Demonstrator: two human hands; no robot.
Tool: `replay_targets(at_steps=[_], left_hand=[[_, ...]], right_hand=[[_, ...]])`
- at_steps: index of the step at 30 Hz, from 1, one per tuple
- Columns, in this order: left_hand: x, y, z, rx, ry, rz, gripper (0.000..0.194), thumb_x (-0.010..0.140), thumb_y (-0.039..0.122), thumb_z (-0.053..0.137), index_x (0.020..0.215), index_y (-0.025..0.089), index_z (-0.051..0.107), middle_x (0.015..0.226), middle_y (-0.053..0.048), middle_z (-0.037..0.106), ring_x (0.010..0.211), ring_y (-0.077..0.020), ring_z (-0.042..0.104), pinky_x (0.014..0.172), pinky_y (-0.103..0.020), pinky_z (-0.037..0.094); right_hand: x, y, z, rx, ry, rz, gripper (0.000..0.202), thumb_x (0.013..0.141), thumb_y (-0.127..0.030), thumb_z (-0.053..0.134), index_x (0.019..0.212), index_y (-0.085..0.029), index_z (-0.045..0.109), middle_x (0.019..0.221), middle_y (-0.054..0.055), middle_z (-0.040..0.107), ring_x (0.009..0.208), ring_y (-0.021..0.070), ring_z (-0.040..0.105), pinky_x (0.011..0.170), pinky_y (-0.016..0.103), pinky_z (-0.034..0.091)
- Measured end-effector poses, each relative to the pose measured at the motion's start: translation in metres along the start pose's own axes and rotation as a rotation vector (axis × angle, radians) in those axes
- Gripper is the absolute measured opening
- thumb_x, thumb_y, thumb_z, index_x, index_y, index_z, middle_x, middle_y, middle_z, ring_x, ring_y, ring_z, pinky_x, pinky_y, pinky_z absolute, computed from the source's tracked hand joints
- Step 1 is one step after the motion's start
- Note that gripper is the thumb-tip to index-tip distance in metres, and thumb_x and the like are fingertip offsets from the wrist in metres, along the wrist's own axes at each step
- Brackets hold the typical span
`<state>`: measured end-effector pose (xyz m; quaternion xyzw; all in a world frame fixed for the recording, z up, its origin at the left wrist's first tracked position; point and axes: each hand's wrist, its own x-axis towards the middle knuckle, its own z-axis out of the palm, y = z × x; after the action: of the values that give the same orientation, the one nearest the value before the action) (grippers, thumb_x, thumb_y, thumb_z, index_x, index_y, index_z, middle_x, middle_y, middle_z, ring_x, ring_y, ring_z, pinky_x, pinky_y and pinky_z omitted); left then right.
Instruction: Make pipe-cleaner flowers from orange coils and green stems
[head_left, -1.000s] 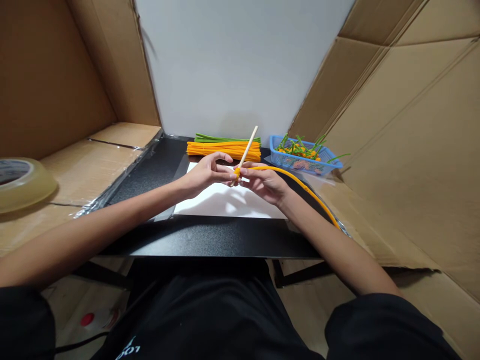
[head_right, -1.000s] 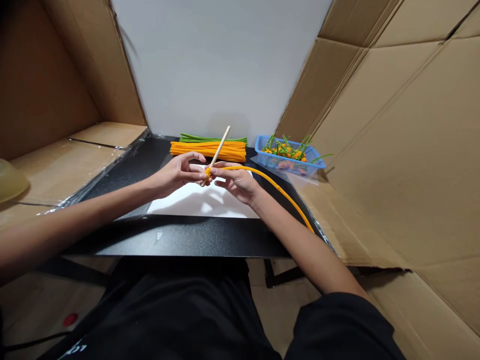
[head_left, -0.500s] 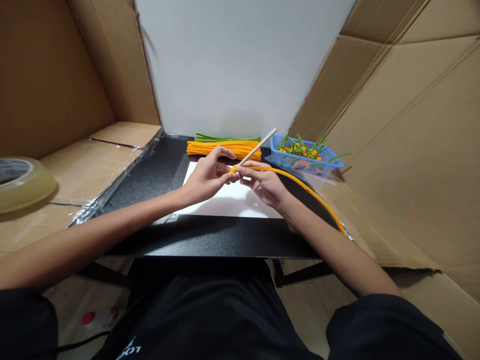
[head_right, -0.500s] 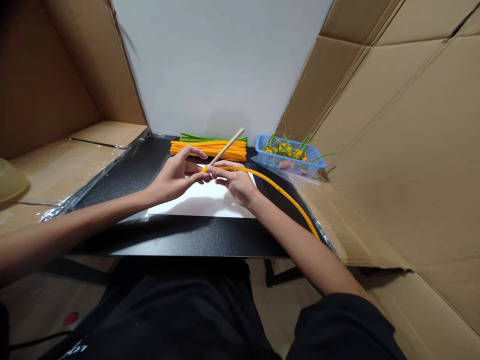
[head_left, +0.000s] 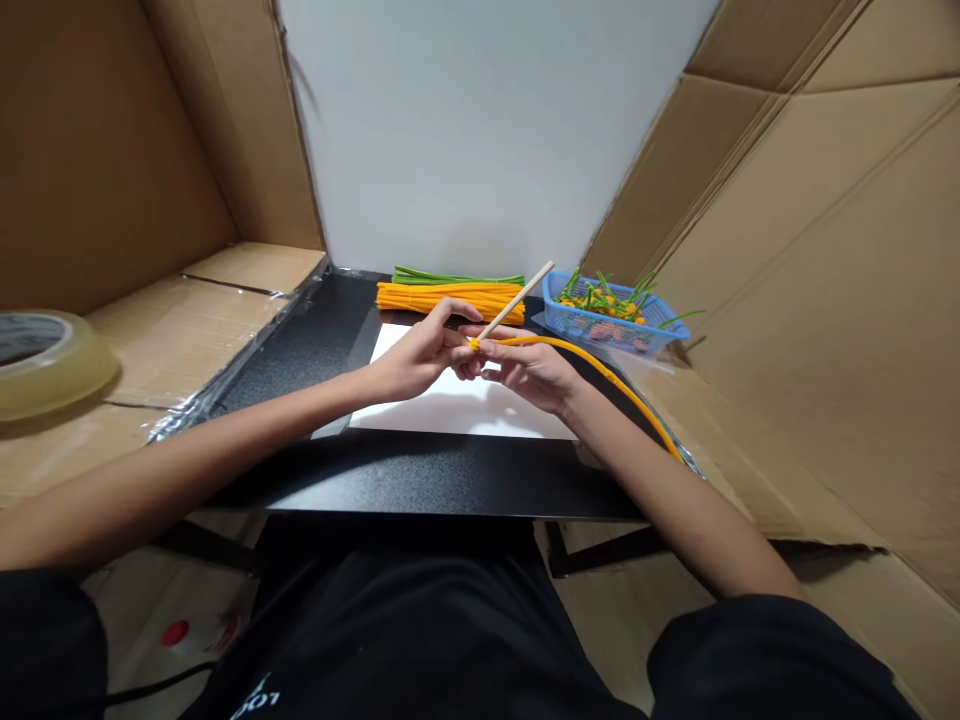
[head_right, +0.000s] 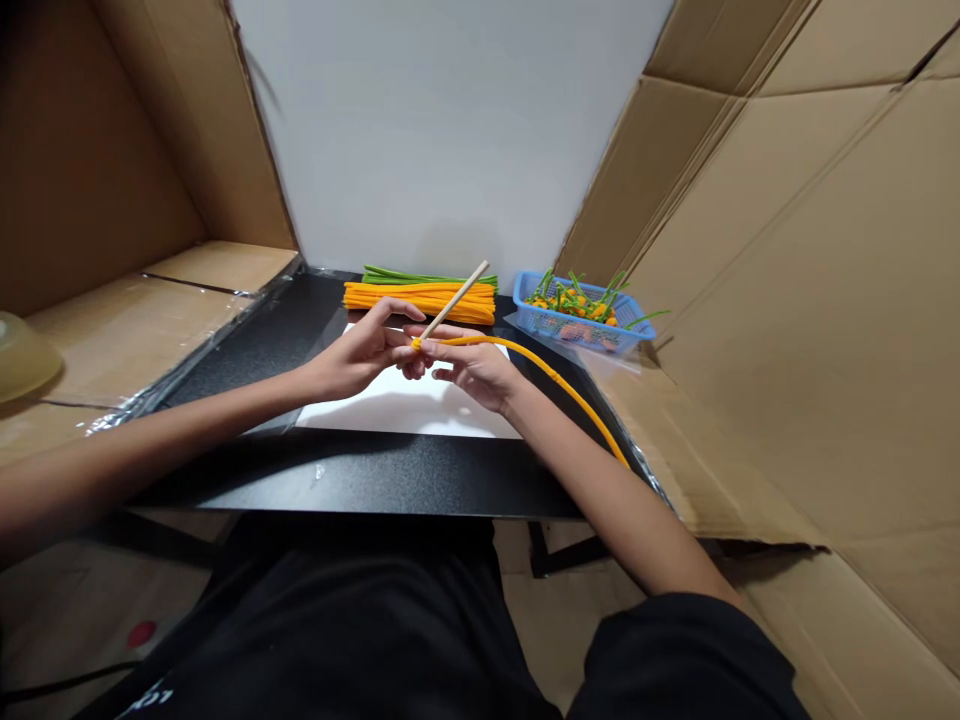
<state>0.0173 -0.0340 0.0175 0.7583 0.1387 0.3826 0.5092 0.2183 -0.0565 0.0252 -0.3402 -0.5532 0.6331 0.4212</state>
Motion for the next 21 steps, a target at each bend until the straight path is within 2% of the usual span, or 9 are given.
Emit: replay_targets(at_steps=[3, 7, 10, 13, 17, 21], left_hand=[[-0.003, -0.002, 0.001, 0.219, -0.002, 0.031, 0.037, 0.097, 0.042, 0.058, 0.122, 0.021, 0.04, 0.087, -0.006, 0.071, 0.079, -0.0187, 0.07, 0.071, -0.033, 0.054], [-0.005, -0.005, -0.002, 0.852, 0.196, 0.185, 0.056, 0.082, 0.049, 0.075, 0.121, 0.018, 0.051, 0.101, -0.012, 0.074, 0.091, -0.0268, 0.07, 0.081, -0.038, 0.051], [-0.005, -0.008, -0.006, 1.126, 0.263, 0.33, 0.047, 0.08, 0.052, 0.076, 0.109, 0.018, 0.06, 0.095, -0.01, 0.075, 0.089, -0.0277, 0.069, 0.084, -0.039, 0.048], [-0.005, -0.012, -0.007, 1.179, 0.261, 0.379, 0.032, 0.089, 0.046, 0.069, 0.105, 0.019, 0.063, 0.088, -0.007, 0.076, 0.08, -0.024, 0.069, 0.079, -0.035, 0.047], [-0.006, -0.016, -0.001, 1.148, 0.255, 0.392, 0.023, 0.094, 0.037, 0.063, 0.107, 0.018, 0.061, 0.086, -0.007, 0.077, 0.077, -0.0229, 0.07, 0.073, -0.034, 0.047], [-0.008, -0.014, 0.009, 0.933, 0.305, 0.271, 0.029, 0.088, 0.024, 0.07, 0.113, 0.019, 0.055, 0.088, -0.005, 0.077, 0.079, -0.0212, 0.073, 0.07, -0.03, 0.049]], right_hand=[[0.001, 0.003, 0.0, -0.081, 0.077, -0.05, 0.03, 0.066, -0.037, 0.091, 0.09, -0.022, 0.08, 0.078, 0.001, 0.072, 0.074, 0.0158, 0.062, 0.074, 0.033, 0.043], [0.004, 0.008, 0.004, -0.184, 0.174, -0.181, 0.03, 0.063, -0.042, 0.092, 0.084, -0.023, 0.082, 0.088, 0.005, 0.076, 0.082, 0.0184, 0.062, 0.072, 0.032, 0.04], [0.004, 0.01, 0.007, -0.229, 0.225, -0.241, 0.03, 0.066, -0.047, 0.089, 0.083, -0.023, 0.082, 0.089, 0.006, 0.076, 0.084, 0.0204, 0.063, 0.072, 0.033, 0.041], [0.004, 0.011, 0.007, -0.207, 0.241, -0.255, 0.031, 0.063, -0.046, 0.091, 0.081, -0.023, 0.081, 0.085, 0.005, 0.075, 0.084, 0.021, 0.064, 0.075, 0.033, 0.044], [0.004, 0.013, 0.009, -0.158, 0.232, -0.239, 0.03, 0.058, -0.041, 0.094, 0.073, -0.021, 0.078, 0.081, 0.003, 0.072, 0.08, 0.0179, 0.062, 0.076, 0.032, 0.044], [0.004, 0.012, 0.011, -0.141, 0.258, -0.209, 0.035, 0.052, -0.039, 0.097, 0.067, -0.021, 0.071, 0.078, 0.0, 0.07, 0.073, 0.0149, 0.058, 0.07, 0.03, 0.042]])
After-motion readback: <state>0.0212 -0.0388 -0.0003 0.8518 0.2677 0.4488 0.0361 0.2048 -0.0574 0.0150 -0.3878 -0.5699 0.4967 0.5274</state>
